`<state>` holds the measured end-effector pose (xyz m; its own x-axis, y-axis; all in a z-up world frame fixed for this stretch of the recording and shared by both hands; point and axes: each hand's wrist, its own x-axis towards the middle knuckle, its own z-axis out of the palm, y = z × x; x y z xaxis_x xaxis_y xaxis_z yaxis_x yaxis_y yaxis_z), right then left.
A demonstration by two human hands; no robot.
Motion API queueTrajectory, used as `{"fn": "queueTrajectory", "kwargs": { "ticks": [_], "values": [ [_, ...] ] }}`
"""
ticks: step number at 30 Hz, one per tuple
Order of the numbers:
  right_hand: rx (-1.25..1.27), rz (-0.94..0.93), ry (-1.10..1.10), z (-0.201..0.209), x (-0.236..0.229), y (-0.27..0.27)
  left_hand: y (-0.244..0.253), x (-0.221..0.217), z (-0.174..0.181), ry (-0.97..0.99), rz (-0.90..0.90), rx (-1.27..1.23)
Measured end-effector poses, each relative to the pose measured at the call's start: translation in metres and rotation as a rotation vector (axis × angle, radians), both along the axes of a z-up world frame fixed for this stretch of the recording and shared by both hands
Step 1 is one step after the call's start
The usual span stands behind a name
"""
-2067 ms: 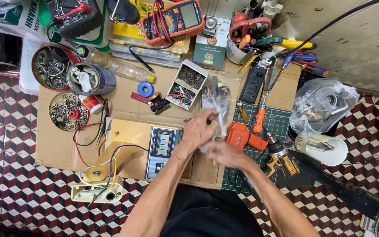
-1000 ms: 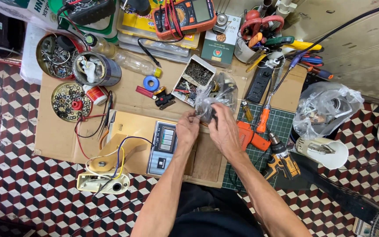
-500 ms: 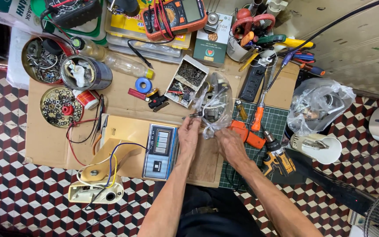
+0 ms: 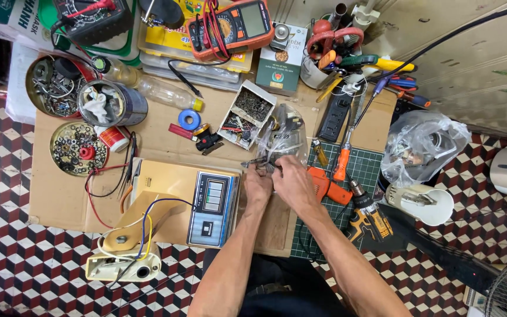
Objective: Inspecting and testing an electric motor and its components at a workshop workbench using a multimeter and various tools.
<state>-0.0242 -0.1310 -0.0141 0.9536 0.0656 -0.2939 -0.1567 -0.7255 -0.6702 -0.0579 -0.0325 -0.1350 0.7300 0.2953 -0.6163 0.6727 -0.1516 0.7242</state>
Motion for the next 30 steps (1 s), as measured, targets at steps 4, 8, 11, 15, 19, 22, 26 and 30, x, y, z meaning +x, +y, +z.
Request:
{"fn": "queueTrajectory", "kwargs": {
  "ticks": [4, 8, 11, 15, 19, 22, 26, 30],
  "values": [
    [-0.232, 0.046, -0.100, 0.025, 0.014, 0.001, 0.002, 0.002, 0.006, -0.260, 0.065, -0.159],
    [-0.213, -0.005, -0.139, 0.038, 0.034, -0.007, 0.004, 0.012, 0.015, -0.138, 0.224, -0.372],
    [-0.208, 0.032, -0.176, 0.033, 0.052, -0.014, 0.007, 0.010, 0.019, -0.255, 0.153, -0.249],
    [-0.155, 0.226, -0.341, 0.035, 0.071, -0.016, 0.004, 0.026, 0.077, -0.212, -0.076, 0.089],
    [-0.216, 0.357, -0.217, 0.028, 0.084, -0.027, -0.008, 0.033, 0.100, -0.303, -0.123, 0.034],
    [-0.246, 0.439, -0.112, 0.023, 0.088, -0.047, -0.009, 0.034, 0.101, -0.425, -0.162, 0.077],
    [-0.273, 0.522, -0.216, 0.030, 0.086, -0.066, 0.002, 0.040, 0.106, -0.357, -0.265, 0.120],
    [-0.264, 0.476, -0.264, 0.034, 0.087, -0.072, 0.008, 0.049, 0.105, -0.280, -0.414, 0.146]
  ]
}}
